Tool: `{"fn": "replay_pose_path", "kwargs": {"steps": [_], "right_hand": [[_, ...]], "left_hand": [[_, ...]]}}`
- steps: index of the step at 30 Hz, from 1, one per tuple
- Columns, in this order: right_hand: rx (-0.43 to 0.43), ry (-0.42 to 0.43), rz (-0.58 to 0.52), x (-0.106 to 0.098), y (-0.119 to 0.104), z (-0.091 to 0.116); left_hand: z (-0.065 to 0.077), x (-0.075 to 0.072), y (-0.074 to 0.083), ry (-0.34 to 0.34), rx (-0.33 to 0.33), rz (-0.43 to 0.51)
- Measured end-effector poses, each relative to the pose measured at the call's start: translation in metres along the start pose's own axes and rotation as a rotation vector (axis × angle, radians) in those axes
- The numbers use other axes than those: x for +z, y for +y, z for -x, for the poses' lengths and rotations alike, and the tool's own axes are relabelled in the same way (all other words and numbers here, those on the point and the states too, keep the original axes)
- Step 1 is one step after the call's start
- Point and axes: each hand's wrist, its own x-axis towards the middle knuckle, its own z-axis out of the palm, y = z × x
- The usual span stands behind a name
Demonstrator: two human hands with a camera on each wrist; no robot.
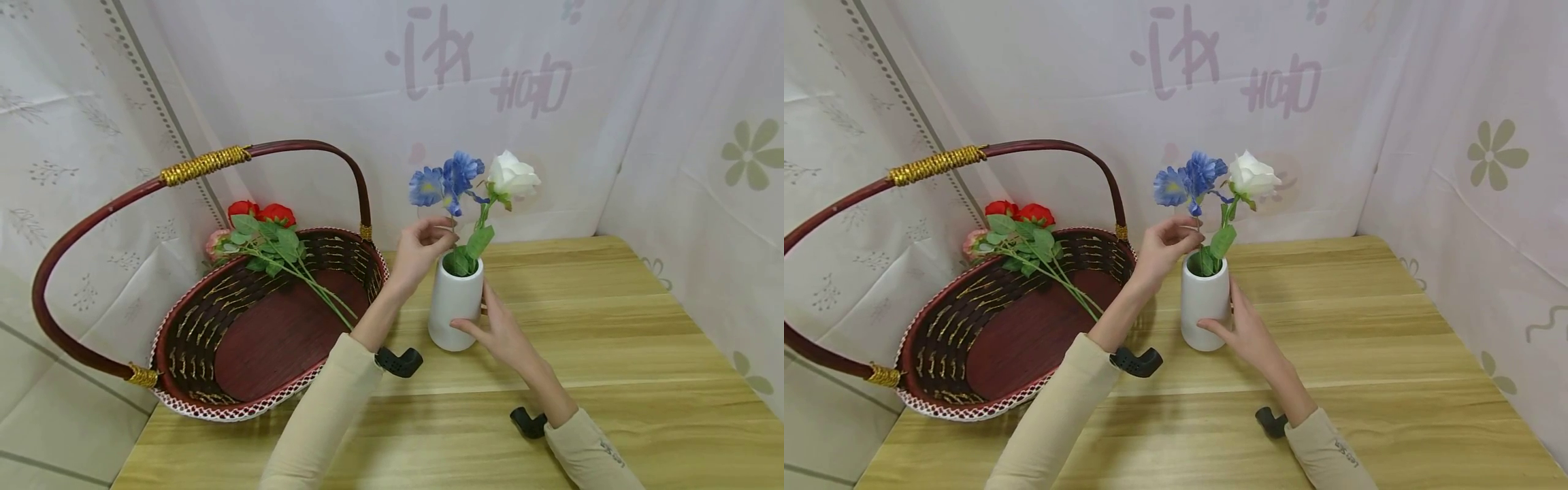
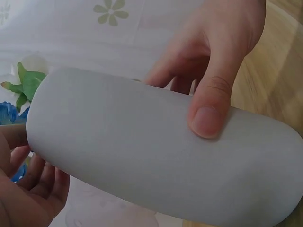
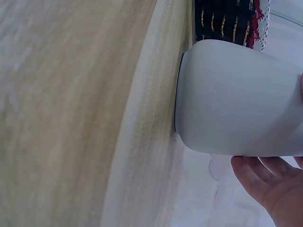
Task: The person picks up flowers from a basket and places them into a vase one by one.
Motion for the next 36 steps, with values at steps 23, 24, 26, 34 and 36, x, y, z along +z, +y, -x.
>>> {"fn": "replay_pose_path", "kwargs": {"steps": [23, 24, 26, 34, 36], "right_hand": [[0.008, -0.003, -0.011, 0.0, 0.002, -0.001], [0.008, -0.004, -0.011, 0.0, 0.002, -0.001], [0.005, -0.005, -0.016, 0.0, 0.003, -0.001], [-0.002, 0.0, -0.022, 0.001, 0.004, -0.001], [-0.005, 0.002, -0.018, 0.001, 0.003, -0.001]], "left_hand": [[0.005, -0.004, -0.011, -0.118, -0.093, -0.048], [0.006, -0.005, -0.012, -0.123, -0.098, -0.046], [0.006, -0.006, -0.013, -0.134, -0.106, -0.032], [0.007, -0.006, -0.015, -0.109, -0.144, 0.029], [0.007, -0.006, -0.015, -0.092, -0.157, 0.029]]}}
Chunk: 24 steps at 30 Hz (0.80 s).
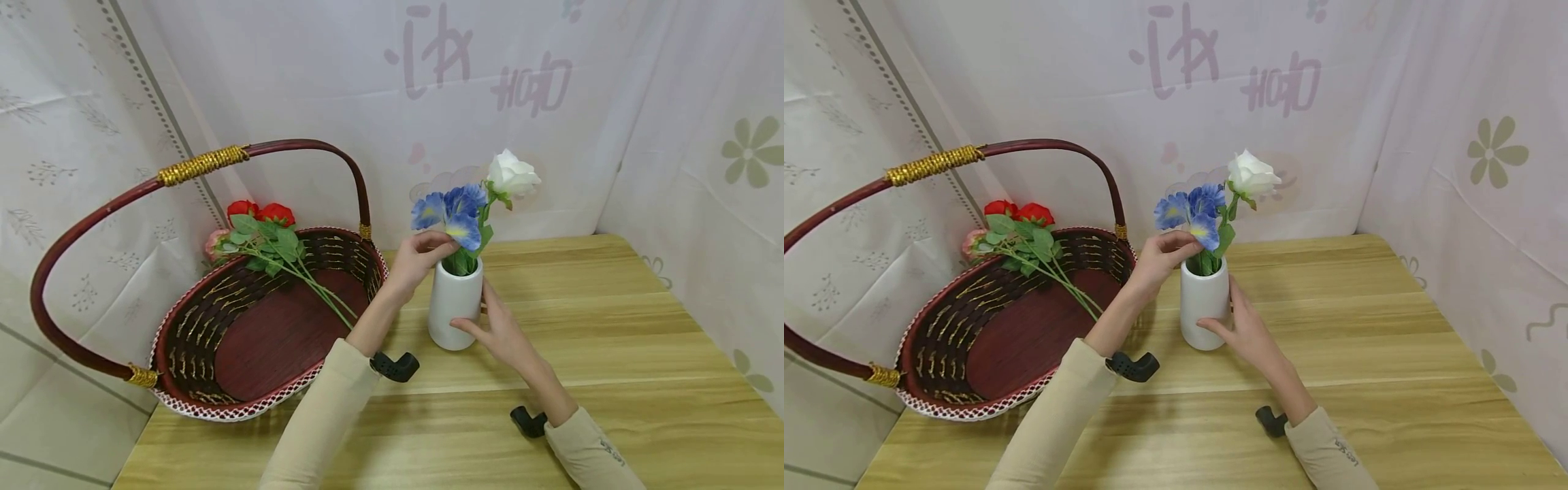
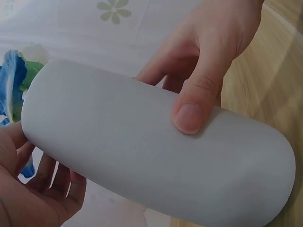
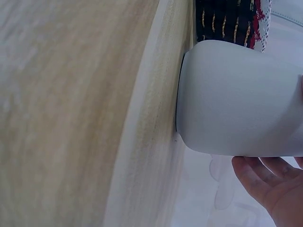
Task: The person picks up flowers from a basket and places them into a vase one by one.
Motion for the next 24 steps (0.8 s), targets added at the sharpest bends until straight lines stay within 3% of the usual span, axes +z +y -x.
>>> {"fn": "replay_pose_path", "kwargs": {"steps": [11, 18, 24], "right_hand": [[0.006, -0.002, 0.001, 0.0, -0.0012, 0.0009], [0.012, 0.0, 0.0, 0.0007, -0.0015, 0.0008], [0.011, 0.0, 0.002, 0.0004, -0.0033, 0.0006]], "left_hand": [[0.0019, 0.0018, -0.0002, 0.057, -0.055, 0.066], [0.0029, 0.003, -0.0045, 0.133, -0.023, 0.163], [0.0043, 0.0014, -0.0024, 0.122, -0.024, 0.134]]}}
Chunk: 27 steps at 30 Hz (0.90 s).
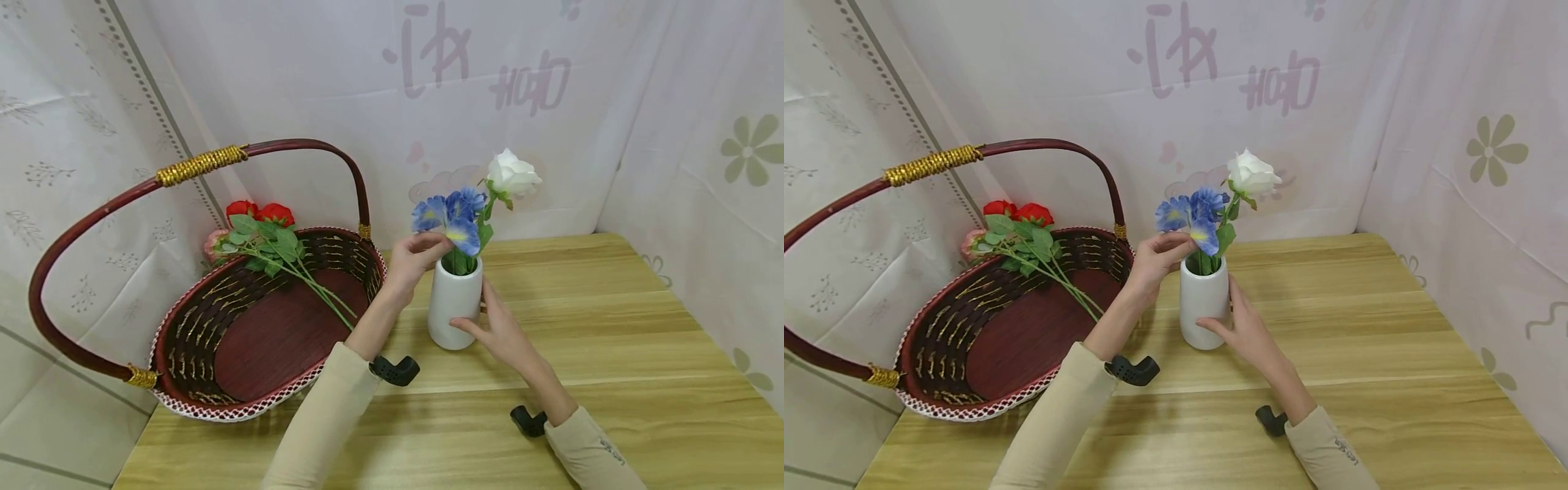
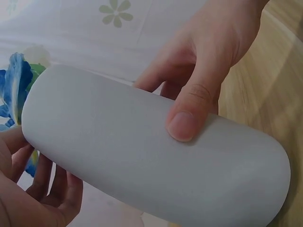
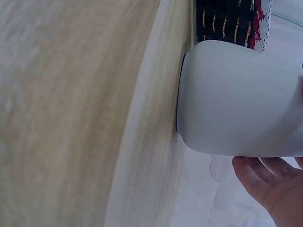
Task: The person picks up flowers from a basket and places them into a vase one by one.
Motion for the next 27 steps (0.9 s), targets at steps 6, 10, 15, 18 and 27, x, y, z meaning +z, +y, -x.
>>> {"fn": "replay_pose_path", "kwargs": {"steps": [6, 10, 15, 18, 27], "right_hand": [[0.006, -0.008, -0.006, -0.001, -0.001, 0.001], [0.001, -0.006, -0.008, -0.001, -0.001, 0.001], [0.003, -0.004, -0.022, 0.0, 0.0, 0.001], [0.004, -0.004, -0.026, 0.0, 0.0, 0.001], [0.018, -0.007, -0.02, -0.001, -0.001, 0.001]], "left_hand": [[0.003, -0.001, 0.0, -0.008, 0.01, -0.035], [0.008, -0.002, -0.001, -0.009, 0.047, -0.033], [0.014, -0.001, 0.0, 0.011, 0.08, -0.052], [0.016, -0.001, 0.001, 0.026, 0.086, -0.072], [0.025, -0.003, 0.0, 0.039, 0.092, -0.087]]}}
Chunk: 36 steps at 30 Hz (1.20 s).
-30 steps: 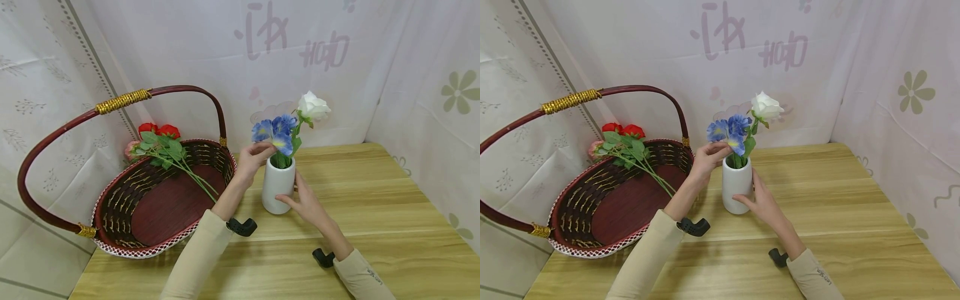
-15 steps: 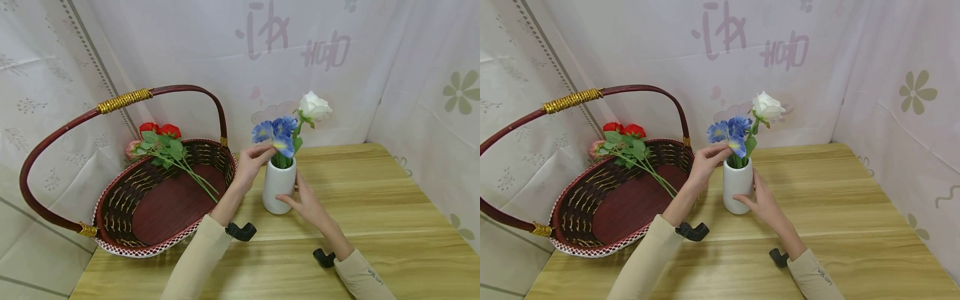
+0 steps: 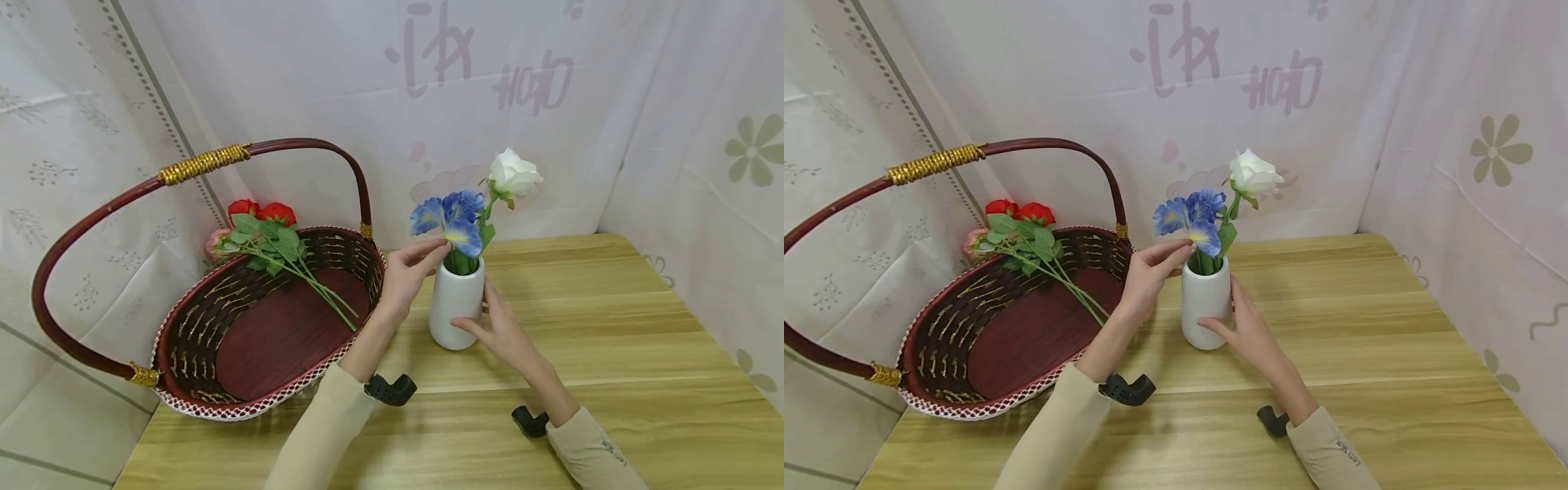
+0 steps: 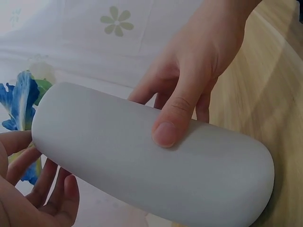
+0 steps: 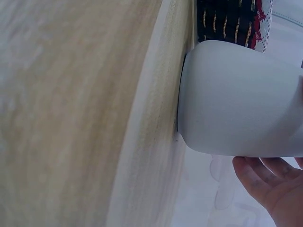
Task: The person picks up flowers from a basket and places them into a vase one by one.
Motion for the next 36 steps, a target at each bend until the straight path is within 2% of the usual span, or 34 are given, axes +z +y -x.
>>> {"fn": "replay_pose_path", "kwargs": {"steps": [6, 19, 36], "right_hand": [[0.003, 0.003, -0.001, 0.0, -0.001, 0.0], [-0.016, 0.014, 0.008, 0.001, 0.001, 0.0], [-0.023, 0.019, 0.034, 0.001, 0.0, 0.0]], "left_hand": [[0.006, -0.004, -0.001, 0.026, 0.023, 0.009], [0.017, -0.011, 0.001, 0.057, 0.004, 0.049], [0.029, -0.04, 0.007, 0.18, 0.024, 0.083]]}}
